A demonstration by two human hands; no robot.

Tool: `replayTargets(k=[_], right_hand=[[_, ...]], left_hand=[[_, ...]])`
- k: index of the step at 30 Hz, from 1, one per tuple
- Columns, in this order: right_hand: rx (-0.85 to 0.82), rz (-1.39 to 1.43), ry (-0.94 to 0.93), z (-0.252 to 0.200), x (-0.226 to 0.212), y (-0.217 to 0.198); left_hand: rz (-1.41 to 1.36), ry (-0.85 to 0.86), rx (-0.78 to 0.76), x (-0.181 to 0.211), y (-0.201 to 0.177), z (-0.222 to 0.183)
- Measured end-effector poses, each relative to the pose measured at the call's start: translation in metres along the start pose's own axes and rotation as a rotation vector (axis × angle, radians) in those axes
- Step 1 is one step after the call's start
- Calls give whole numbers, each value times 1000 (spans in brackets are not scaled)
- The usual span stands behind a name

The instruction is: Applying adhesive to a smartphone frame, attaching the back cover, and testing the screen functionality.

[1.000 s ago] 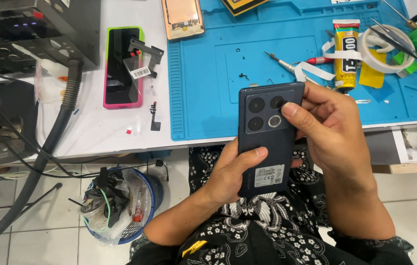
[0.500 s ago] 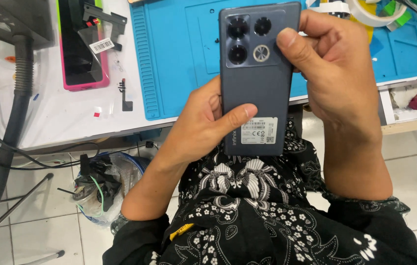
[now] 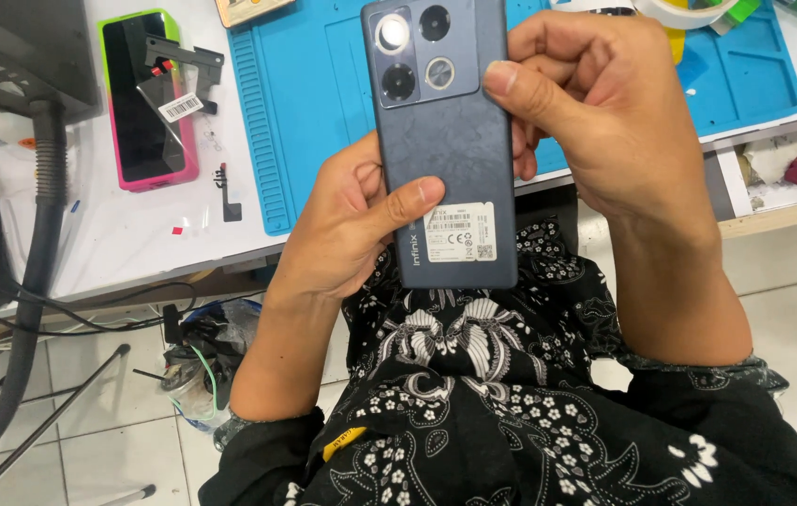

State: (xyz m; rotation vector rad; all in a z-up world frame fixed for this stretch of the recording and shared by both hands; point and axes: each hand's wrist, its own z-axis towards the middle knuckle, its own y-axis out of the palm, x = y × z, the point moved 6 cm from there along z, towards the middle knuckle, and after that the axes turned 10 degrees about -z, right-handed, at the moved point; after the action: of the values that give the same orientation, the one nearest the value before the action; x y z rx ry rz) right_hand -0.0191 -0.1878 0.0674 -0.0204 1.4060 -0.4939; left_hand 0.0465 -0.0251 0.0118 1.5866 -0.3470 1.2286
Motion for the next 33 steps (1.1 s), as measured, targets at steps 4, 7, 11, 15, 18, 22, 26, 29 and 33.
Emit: replayTargets(k=[4,7,11,15,18,22,26,29,33], right_hand=[[111,-164,-176,-19,-9,6],[143,-255,-189,-37,-18,20],[76,-258,-170,-37,-16,44],[137,-31,-102,-36,12,49],[106,433,-137,-32,16,58],[167,707,-43,-31,30,49],[133,945,101,-34,53,46],[74,1003,147,-41,53,50],[-94,988,87,-49,41,61]], left_hand=[[150,118,47,13,6,5],[358,248,92,21,14,9],[816,270,175,33,41,13],[988,191,106,29,62,17],[1218,158,155,34,71,20],[1326,198,215,40,71,17],[1338,448,324,58,68,14],[1129,551,397,66,51,15],[427,294,225,52,25,31]])
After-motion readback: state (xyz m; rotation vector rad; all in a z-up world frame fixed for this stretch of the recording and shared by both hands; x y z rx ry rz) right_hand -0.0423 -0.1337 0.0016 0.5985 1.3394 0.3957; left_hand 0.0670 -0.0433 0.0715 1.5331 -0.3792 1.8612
